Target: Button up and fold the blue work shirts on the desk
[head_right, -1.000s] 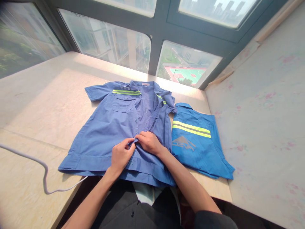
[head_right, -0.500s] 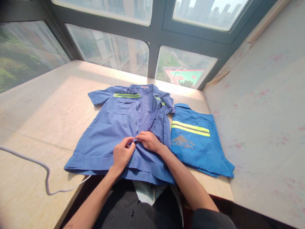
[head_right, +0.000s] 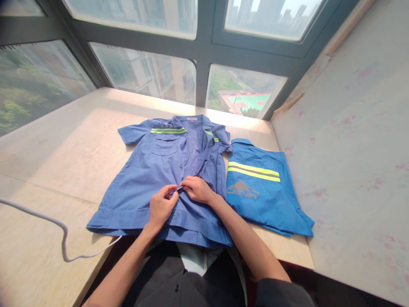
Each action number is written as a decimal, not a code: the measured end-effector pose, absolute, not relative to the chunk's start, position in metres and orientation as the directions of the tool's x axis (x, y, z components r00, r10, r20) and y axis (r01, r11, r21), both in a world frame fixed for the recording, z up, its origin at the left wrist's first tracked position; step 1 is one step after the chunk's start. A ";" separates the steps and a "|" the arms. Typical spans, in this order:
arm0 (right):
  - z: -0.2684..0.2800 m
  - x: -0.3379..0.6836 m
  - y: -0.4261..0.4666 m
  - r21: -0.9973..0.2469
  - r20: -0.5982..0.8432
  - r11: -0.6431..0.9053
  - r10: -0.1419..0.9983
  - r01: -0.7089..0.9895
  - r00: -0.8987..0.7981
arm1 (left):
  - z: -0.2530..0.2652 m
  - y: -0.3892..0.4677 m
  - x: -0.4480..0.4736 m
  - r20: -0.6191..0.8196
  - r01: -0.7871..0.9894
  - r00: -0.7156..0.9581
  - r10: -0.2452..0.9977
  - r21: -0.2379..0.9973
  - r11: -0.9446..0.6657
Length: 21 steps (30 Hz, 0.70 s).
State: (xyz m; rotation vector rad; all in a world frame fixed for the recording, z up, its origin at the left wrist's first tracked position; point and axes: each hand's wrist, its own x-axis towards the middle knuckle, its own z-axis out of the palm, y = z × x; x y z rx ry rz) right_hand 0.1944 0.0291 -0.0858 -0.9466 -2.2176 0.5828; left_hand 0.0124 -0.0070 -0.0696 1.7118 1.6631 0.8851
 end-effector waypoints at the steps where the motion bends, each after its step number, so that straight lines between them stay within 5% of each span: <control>1: -0.086 0.194 0.029 -0.606 0.388 0.640 0.756 0.472 -0.527 | -0.070 -0.006 0.012 0.056 0.589 -0.001 0.998 0.807 -0.045; 8: -0.086 0.192 0.027 -0.619 0.458 0.634 0.771 0.464 -0.442 | -0.082 -0.004 0.007 0.070 0.430 -0.010 0.997 0.901 -0.059; 14: -0.085 0.190 0.015 -0.369 0.630 0.721 0.658 0.587 -0.412 | -0.087 -0.001 0.007 0.005 0.222 -0.072 0.997 0.975 0.011; 21: -0.085 0.190 0.017 -0.372 0.529 0.707 0.694 0.601 -0.489 | -0.085 0.005 0.003 -0.052 0.008 -0.007 0.999 0.999 0.052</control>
